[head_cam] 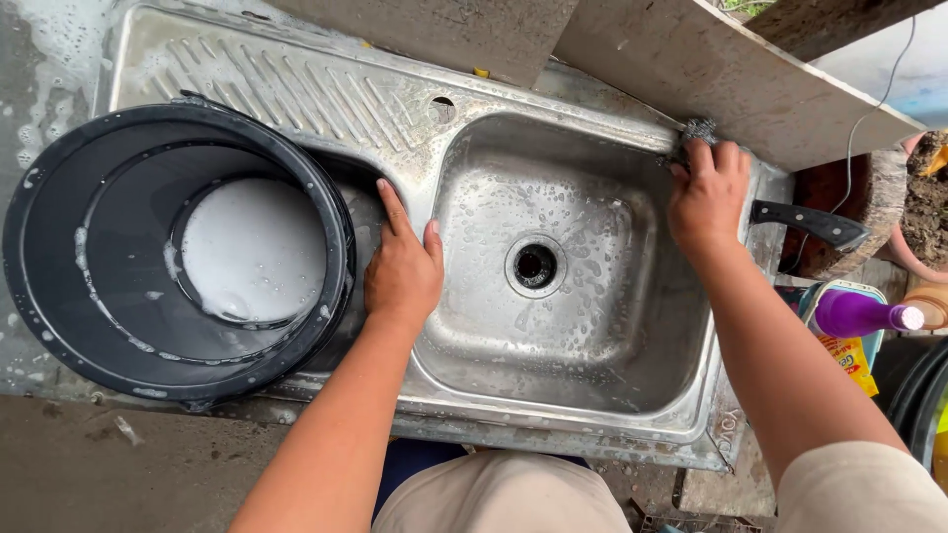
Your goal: Washing dishes in a basin and then scrubbing the kitchen sink and a plastic bucket with a sponge.
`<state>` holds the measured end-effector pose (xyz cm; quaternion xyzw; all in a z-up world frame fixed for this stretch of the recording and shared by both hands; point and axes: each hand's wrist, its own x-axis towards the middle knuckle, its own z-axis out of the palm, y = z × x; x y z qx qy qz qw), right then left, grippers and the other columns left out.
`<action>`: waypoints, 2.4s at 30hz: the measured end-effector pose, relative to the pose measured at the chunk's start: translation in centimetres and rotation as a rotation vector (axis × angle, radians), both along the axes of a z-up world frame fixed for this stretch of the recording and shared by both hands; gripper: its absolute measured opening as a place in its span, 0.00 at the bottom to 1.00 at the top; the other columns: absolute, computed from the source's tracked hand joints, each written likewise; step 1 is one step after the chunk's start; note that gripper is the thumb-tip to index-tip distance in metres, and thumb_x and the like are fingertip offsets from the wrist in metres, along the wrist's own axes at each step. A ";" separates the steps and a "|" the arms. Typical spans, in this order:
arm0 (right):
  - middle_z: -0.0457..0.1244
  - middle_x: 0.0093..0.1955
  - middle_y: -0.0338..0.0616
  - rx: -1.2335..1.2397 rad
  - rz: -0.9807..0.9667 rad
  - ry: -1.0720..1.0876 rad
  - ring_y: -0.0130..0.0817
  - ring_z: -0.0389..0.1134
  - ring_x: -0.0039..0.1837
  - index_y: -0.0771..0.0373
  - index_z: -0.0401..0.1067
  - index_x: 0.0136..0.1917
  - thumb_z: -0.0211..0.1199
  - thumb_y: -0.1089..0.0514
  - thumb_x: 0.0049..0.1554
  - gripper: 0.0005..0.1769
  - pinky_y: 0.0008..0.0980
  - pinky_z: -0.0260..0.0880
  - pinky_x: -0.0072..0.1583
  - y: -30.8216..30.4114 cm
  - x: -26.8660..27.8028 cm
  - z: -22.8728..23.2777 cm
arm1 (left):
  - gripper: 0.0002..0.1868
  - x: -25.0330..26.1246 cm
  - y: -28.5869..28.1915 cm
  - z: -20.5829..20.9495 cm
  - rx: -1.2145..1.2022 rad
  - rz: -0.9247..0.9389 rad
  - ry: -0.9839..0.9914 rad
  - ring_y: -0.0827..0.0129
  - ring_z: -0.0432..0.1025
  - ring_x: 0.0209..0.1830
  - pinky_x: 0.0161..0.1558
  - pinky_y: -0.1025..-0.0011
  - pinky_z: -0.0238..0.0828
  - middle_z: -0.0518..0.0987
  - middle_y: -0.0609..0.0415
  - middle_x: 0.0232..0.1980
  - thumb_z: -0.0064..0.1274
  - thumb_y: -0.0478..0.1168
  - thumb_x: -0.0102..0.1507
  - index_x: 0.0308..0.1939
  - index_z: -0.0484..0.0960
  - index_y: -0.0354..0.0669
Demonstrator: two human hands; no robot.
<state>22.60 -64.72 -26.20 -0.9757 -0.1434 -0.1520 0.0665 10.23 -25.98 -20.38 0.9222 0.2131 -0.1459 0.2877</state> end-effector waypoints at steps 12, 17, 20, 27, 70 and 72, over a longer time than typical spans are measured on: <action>0.61 0.52 0.46 0.140 0.300 -0.025 0.48 0.62 0.56 0.53 0.72 0.63 0.65 0.61 0.60 0.18 0.45 0.67 0.56 13.3 2.0 2.5 | 0.45 -0.6 -0.8 -0.1 0.032 -0.027 0.009 0.32 0.74 0.49 0.48 0.43 0.71 0.72 0.28 0.64 0.38 0.56 0.72 0.81 0.29 0.44; 0.62 0.52 0.47 -0.036 0.146 -0.085 0.49 0.63 0.56 0.53 0.74 0.64 0.68 0.62 0.56 0.22 0.47 0.65 0.55 -1.5 -1.7 2.6 | 0.44 -0.7 -0.7 0.1 0.057 -0.016 0.016 0.32 0.74 0.49 0.51 0.44 0.71 0.73 0.28 0.63 0.36 0.56 0.74 0.82 0.29 0.43; 0.62 0.53 0.47 -0.111 0.094 0.005 0.51 0.63 0.57 0.55 0.75 0.63 0.66 0.60 0.59 0.18 0.48 0.65 0.58 -4.7 -4.9 4.3 | 0.44 -1.0 -0.7 0.4 0.038 -0.018 -0.008 0.33 0.75 0.47 0.48 0.44 0.72 0.72 0.28 0.64 0.37 0.56 0.73 0.80 0.29 0.42; 0.56 0.70 0.42 -0.995 0.391 1.007 0.39 0.56 0.70 0.54 0.78 0.57 0.56 0.51 0.61 0.16 0.41 0.57 0.68 -1.7 -14.6 2.2 | 0.44 -0.6 -0.7 -0.1 0.072 -0.029 0.018 0.34 0.75 0.47 0.48 0.45 0.72 0.73 0.29 0.63 0.36 0.56 0.73 0.81 0.28 0.43; 0.62 0.66 0.37 -0.999 0.316 1.112 0.35 0.61 0.70 0.52 0.77 0.58 0.56 0.49 0.61 0.16 0.41 0.57 0.68 1.3 -16.7 0.4 | 0.44 -0.8 0.5 0.2 0.029 -0.036 -0.014 0.38 0.76 0.47 0.45 0.47 0.74 0.73 0.32 0.62 0.35 0.56 0.72 0.80 0.30 0.42; 0.63 0.62 0.35 -0.991 0.274 0.867 0.35 0.62 0.67 0.50 0.79 0.53 0.56 0.49 0.60 0.14 0.38 0.58 0.65 0.6 -11.9 1.2 | 0.44 -0.4 0.1 0.2 0.024 -0.038 0.001 0.39 0.76 0.47 0.46 0.47 0.74 0.73 0.32 0.61 0.36 0.57 0.72 0.80 0.30 0.42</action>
